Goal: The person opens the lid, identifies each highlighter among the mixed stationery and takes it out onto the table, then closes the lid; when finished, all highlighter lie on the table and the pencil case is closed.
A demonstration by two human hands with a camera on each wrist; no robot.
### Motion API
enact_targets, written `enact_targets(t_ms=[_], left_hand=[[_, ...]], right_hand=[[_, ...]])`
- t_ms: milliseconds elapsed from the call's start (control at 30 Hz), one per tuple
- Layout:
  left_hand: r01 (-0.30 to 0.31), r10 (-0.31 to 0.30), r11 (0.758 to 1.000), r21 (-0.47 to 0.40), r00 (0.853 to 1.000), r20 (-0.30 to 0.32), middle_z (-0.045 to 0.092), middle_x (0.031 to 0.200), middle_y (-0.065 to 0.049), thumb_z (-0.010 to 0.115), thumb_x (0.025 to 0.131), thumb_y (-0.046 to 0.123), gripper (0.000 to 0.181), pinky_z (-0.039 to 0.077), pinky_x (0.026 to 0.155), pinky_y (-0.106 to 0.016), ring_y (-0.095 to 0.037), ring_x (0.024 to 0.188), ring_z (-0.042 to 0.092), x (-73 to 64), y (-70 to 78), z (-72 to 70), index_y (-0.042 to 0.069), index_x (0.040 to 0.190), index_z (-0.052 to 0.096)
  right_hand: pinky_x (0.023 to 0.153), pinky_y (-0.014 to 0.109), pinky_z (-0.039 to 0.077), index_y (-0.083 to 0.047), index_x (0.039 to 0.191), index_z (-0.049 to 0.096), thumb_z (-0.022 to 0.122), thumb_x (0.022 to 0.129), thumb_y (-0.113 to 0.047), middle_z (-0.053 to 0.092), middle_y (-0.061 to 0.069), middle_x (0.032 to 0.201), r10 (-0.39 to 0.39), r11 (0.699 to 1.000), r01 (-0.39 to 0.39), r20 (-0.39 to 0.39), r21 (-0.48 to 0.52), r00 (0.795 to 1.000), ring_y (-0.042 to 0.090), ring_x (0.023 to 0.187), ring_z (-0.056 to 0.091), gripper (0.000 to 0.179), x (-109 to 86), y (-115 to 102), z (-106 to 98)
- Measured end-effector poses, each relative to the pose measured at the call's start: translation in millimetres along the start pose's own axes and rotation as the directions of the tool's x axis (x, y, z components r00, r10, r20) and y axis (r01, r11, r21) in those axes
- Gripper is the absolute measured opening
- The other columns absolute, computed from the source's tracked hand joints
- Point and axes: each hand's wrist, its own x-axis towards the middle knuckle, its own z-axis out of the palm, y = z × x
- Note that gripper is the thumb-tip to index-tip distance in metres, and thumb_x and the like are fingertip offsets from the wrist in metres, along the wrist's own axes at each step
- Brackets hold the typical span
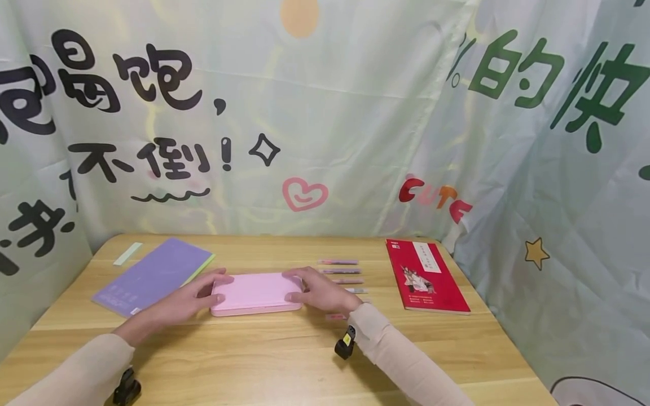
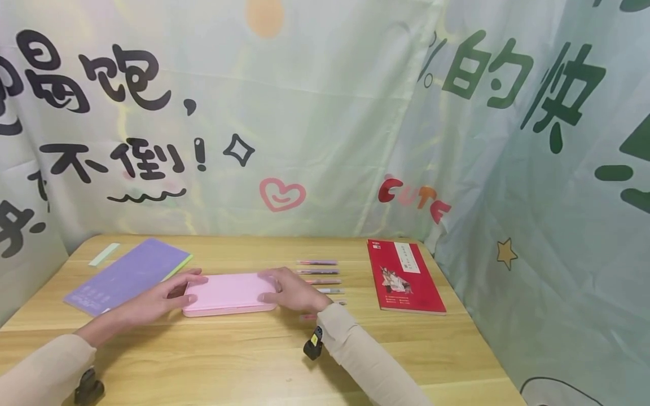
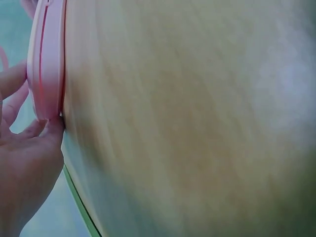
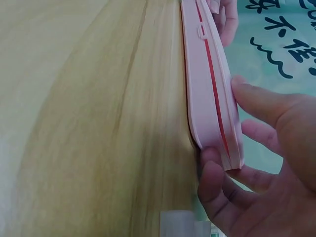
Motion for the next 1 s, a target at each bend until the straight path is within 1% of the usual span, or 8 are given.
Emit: enact_targets(t_ms=[100, 167, 333, 567, 667, 767, 933, 1000], left_hand=[[-0.02, 0.02, 1.0, 0.0, 1.0, 0.008, 0.02, 0.176, -0.034, 0.064, 0.111, 0.028, 0.047, 0.029, 0.124, -0.015, -0.06, 0.162, 0.018, -1.2, -0.7, -1.0, 0.007, 0.154, 0.059], [-0.038, 0.038, 0.999, 0.0, 0.999, 0.016, 0.02, 0.176, -0.034, 0.062, 0.112, 0.025, 0.047, 0.028, 0.12, -0.01, -0.06, 0.162, 0.019, -1.8, -0.9, -1.6, 0.006, 0.155, 0.058], [-0.053, 0.052, 0.998, 0.039, 0.999, 0.016, 0.023, 0.175, -0.033, 0.06, 0.113, 0.02, 0.045, 0.026, 0.127, -0.059, -0.059, 0.161, 0.022, -3.3, 2.7, -2.3, 0.007, 0.156, 0.058], [-0.043, 0.043, 0.999, 0.027, 0.999, 0.02, 0.019, 0.176, -0.035, 0.059, 0.113, 0.022, 0.045, 0.024, 0.127, -0.062, -0.06, 0.161, 0.021, -3.7, 4.0, -2.8, 0.005, 0.156, 0.057], [-0.025, 0.025, 0.999, 0.036, 1.0, 0.012, 0.019, 0.176, -0.035, 0.06, 0.113, 0.024, 0.046, 0.029, 0.129, -0.052, -0.06, 0.16, 0.024, -4.2, 4.1, -4.1, 0.006, 0.155, 0.058], [-0.04, 0.041, 0.999, 0.036, 0.999, -0.01, 0.021, 0.175, -0.037, 0.06, 0.113, 0.023, 0.045, 0.032, 0.128, -0.055, -0.062, 0.159, 0.025, -2.6, 5.9, -7.5, 0.004, 0.154, 0.059], [-0.073, 0.077, 0.996, 0.042, 0.993, -0.092, 0.029, 0.173, -0.036, 0.06, 0.113, 0.019, 0.044, 0.039, 0.121, -0.07, -0.062, 0.155, 0.034, 1.6, 14.4, -26.2, 0.001, 0.153, 0.058], [-0.076, 0.083, 0.995, 0.059, 0.989, -0.126, 0.031, 0.172, -0.035, 0.059, 0.113, 0.018, 0.045, 0.042, 0.119, -0.07, -0.062, 0.152, 0.039, 1.7, 17.9, -38.4, -0.001, 0.154, 0.056]], right_hand=[[0.088, 0.03, 0.048, -0.015, 0.163, 0.051, 0.07, 0.109, -0.033, 0.062, 0.01, 0.133, -0.004, 0.999, 0.005, 0.018, -0.031, 1.0, 0.015, 0.095, 0.053, 0.06, 1.3, -1.6, 0.4], [0.097, 0.033, 0.049, -0.017, 0.164, 0.049, 0.069, 0.109, -0.035, 0.055, 0.01, 0.154, -0.007, 0.997, 0.009, 0.025, -0.071, 1.0, 0.017, 0.113, 0.054, 0.061, 1.4, -3.5, 0.3], [0.106, 0.037, 0.051, -0.016, 0.167, 0.045, 0.067, 0.11, -0.035, 0.045, 0.013, 0.168, -0.031, 0.991, 0.037, 0.045, -0.126, 0.999, 0.02, 0.125, 0.053, 0.063, 2.2, -6.7, 0.9], [0.097, 0.035, 0.05, -0.017, 0.166, 0.046, 0.067, 0.11, -0.036, 0.044, 0.014, 0.167, -0.015, 0.994, 0.02, 0.048, -0.107, 0.999, 0.017, 0.107, 0.053, 0.063, 2.0, -6.7, -0.9], [0.106, 0.041, 0.052, -0.015, 0.165, 0.047, 0.064, 0.111, -0.04, 0.044, 0.015, 0.167, -0.011, 0.996, 0.013, 0.024, -0.089, 1.0, 0.022, 0.118, 0.057, 0.062, -0.1, -6.7, -2.7], [0.106, 0.048, 0.057, -0.014, 0.163, 0.051, 0.061, 0.112, -0.041, 0.048, 0.014, 0.164, 0.01, 0.999, -0.012, -0.042, -0.045, 0.999, 0.03, 0.122, 0.064, 0.058, -4.3, -8.8, -9.1], [0.082, 0.036, 0.06, -0.015, 0.151, 0.063, 0.063, 0.112, -0.03, 0.068, 0.009, 0.145, 0.026, 1.0, -0.024, -0.215, 0.011, 0.976, 0.027, 0.104, 0.067, 0.042, -12.0, -8.0, -35.4], [0.083, 0.033, 0.058, -0.014, 0.147, 0.067, 0.065, 0.111, -0.026, 0.073, 0.007, 0.135, 0.019, 1.0, -0.025, -0.284, -0.014, 0.959, 0.024, 0.105, 0.067, 0.037, -18.0, -4.4, -50.4]])
